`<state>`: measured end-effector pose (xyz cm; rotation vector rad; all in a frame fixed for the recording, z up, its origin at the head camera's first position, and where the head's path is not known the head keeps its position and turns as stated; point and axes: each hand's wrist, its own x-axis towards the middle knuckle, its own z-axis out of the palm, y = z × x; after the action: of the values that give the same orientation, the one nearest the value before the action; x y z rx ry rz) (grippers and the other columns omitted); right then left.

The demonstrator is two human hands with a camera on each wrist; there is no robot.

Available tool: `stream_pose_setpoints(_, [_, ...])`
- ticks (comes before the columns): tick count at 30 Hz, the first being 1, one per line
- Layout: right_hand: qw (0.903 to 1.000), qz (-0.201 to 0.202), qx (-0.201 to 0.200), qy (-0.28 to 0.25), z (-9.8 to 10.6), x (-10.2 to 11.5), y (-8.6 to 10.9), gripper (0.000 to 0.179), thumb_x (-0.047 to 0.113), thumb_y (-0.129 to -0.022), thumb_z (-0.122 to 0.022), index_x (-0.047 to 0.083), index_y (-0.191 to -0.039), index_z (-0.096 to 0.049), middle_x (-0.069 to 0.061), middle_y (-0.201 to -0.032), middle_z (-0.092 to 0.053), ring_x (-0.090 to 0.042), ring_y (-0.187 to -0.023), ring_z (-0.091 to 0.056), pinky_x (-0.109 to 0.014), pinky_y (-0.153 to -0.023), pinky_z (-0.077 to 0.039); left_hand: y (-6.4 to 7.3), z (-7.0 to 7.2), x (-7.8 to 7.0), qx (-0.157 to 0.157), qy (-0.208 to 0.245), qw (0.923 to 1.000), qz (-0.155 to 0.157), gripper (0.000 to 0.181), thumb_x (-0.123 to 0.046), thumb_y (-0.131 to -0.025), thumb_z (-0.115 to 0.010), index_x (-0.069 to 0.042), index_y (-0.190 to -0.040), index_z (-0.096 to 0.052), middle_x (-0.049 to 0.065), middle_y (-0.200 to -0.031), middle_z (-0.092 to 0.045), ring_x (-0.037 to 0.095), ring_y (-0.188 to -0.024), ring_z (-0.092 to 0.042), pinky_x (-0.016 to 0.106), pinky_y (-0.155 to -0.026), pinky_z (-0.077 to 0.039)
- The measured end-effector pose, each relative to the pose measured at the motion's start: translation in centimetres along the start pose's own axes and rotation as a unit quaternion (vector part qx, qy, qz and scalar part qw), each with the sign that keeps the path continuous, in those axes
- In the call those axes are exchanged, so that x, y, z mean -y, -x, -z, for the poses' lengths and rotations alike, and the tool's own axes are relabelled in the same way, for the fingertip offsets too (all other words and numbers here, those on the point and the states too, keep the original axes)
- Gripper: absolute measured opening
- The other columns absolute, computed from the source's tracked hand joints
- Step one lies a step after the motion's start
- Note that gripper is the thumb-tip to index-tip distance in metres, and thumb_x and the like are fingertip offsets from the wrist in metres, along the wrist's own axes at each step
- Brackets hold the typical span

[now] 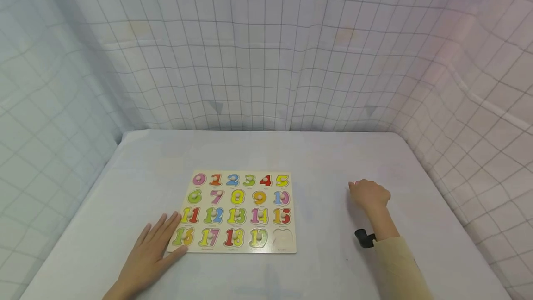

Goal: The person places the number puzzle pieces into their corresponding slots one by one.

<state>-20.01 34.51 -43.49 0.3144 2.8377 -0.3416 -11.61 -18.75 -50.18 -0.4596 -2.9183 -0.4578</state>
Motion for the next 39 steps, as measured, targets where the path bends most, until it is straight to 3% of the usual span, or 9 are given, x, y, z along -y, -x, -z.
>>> stream_pose_setpoints(4, [0.9996, -0.019, 0.017, 0.011, -0.4, -1.3, -1.6, 0.062, 0.037, -0.102, -0.026, -0.018, -0.121, -0.05, -0.032, -0.095, -0.059, -0.036, -0.075, -0.056, -0.05, -0.067, -0.045, 0.0, 0.1, 0.0, -0.005, 0.002, 1.0, -0.003, 0.079, -0.06, -0.089, -0.052, -0.015, -0.15, -0.03, 0.004, -0.151, -0.033, 0.026, -0.14, -0.02, 0.042, -0.113, -0.001])
stream_pose_setpoints(8, [0.9993, -0.024, 0.023, 0.018, -0.6, -1.8, -2.4, 0.06, 0.034, -0.101, -0.026, -0.017, -0.122, -0.05, -0.035, -0.105, -0.057, -0.037, -0.078, -0.057, -0.049, -0.068, -0.045, 0.1, -0.1, 0.1, -0.01, 0.0, 0.9999, -0.008, 0.079, -0.06, -0.089, -0.052, -0.015, -0.15, -0.03, 0.003, -0.151, -0.033, 0.026, -0.14, -0.02, 0.041, -0.113, -0.001])
stream_pose_setpoints(15, [0.999, -0.039, 0.023, 0.008, -0.9, -1.8, -3.3, 0.057, 0.03, -0.101, -0.027, -0.018, -0.101, -0.057, -0.02, -0.076, -0.056, -0.029, -0.068, -0.05, -0.043, -0.064, -0.044, 0.2, -0.4, 0.4, -0.018, -0.01, 0.9997, -0.011, 0.079, -0.061, -0.089, -0.052, -0.015, -0.15, -0.03, 0.004, -0.151, -0.034, 0.024, -0.141, -0.019, 0.04, -0.113, 0.0])
stream_pose_setpoints(23, [0.9987, -0.039, 0.027, 0.017, -0.8, -1.7, -3.4, 0.054, 0.025, -0.101, -0.029, -0.02, -0.098, -0.058, -0.018, -0.074, -0.054, -0.027, -0.068, -0.048, -0.042, -0.065, -0.044, 0.2, -0.1, 0.1, -0.011, 0.002, 0.9999, -0.005, 0.078, -0.06, -0.089, -0.052, -0.015, -0.15, -0.031, 0.003, -0.151, -0.032, 0.025, -0.141, -0.019, 0.041, -0.113, -0.002])
stream_pose_setpoints(27, [0.9995, -0.032, -0.004, 0.007, -1.1, -1.6, -3.0, 0.053, 0.027, -0.1, -0.029, -0.014, -0.087, -0.059, -0.013, -0.066, -0.049, -0.024, -0.062, -0.044, -0.038, -0.059, -0.041, 0.2, -0.2, 0.3, -0.009, -0.005, 0.9999, -0.006, 0.079, -0.061, -0.089, -0.051, -0.015, -0.15, -0.031, 0.002, -0.152, -0.032, 0.024, -0.141, -0.019, 0.04, -0.113, 0.0])
stream_pose_setpoints(32, [0.998, 0.001, -0.062, -0.005, -0.7, -0.6, -2.5, 0.052, 0.032, -0.098, -0.029, -0.013, -0.113, -0.051, -0.015, -0.066, -0.051, -0.024, -0.057, -0.043, -0.036, -0.052, -0.039, 0.1, -0.2, 0.4, -0.012, -0.014, 0.9998, -0.01, 0.079, -0.061, -0.089, -0.05, -0.016, -0.151, -0.029, 0.003, -0.152, -0.032, 0.024, -0.141, -0.018, 0.04, -0.113, 0.001])
stream_pose_setpoints(35, [0.9946, 0.047, -0.092, -0.003, -0.4, 0.9, -1.9, 0.054, 0.032, -0.096, -0.033, -0.011, -0.127, -0.045, -0.015, -0.063, -0.051, -0.023, -0.052, -0.04, -0.035, -0.048, -0.037, 0.1, -0.3, 0.4, -0.013, -0.014, 0.9998, -0.011, 0.079, -0.061, -0.089, -0.051, -0.016, -0.151, -0.029, 0.003, -0.152, -0.032, 0.024, -0.141, -0.018, 0.04, -0.113, 0.0])
stream_pose_setpoints(37, [0.9879, 0.104, -0.115, -0.005, -0.6, 2.1, -1.5, 0.046, 0.029, -0.095, -0.037, -0.009, -0.115, -0.052, -0.009, -0.058, -0.047, -0.019, -0.048, -0.035, -0.032, -0.044, -0.034, 0.1, -0.3, 0.4, -0.01, -0.011, 0.9998, -0.009, 0.08, -0.061, -0.089, -0.051, -0.016, -0.151, -0.028, 0.003, -0.152, -0.032, 0.024, -0.141, -0.018, 0.04, -0.113, 0.001])
stream_pose_setpoints(39, [0.9732, 0.181, -0.141, -0.012, -1.2, 3.4, -1.1, 0.028, 0.024, -0.093, -0.043, 0.0, -0.095, -0.058, 0.0, -0.055, -0.044, -0.014, -0.046, -0.032, -0.028, -0.042, -0.03, 0.1, -0.3, 0.4, -0.006, -0.011, 0.9999, -0.007, 0.08, -0.061, -0.089, -0.051, -0.017, -0.151, -0.028, 0.003, -0.152, -0.031, 0.024, -0.141, -0.017, 0.04, -0.113, 0.001])
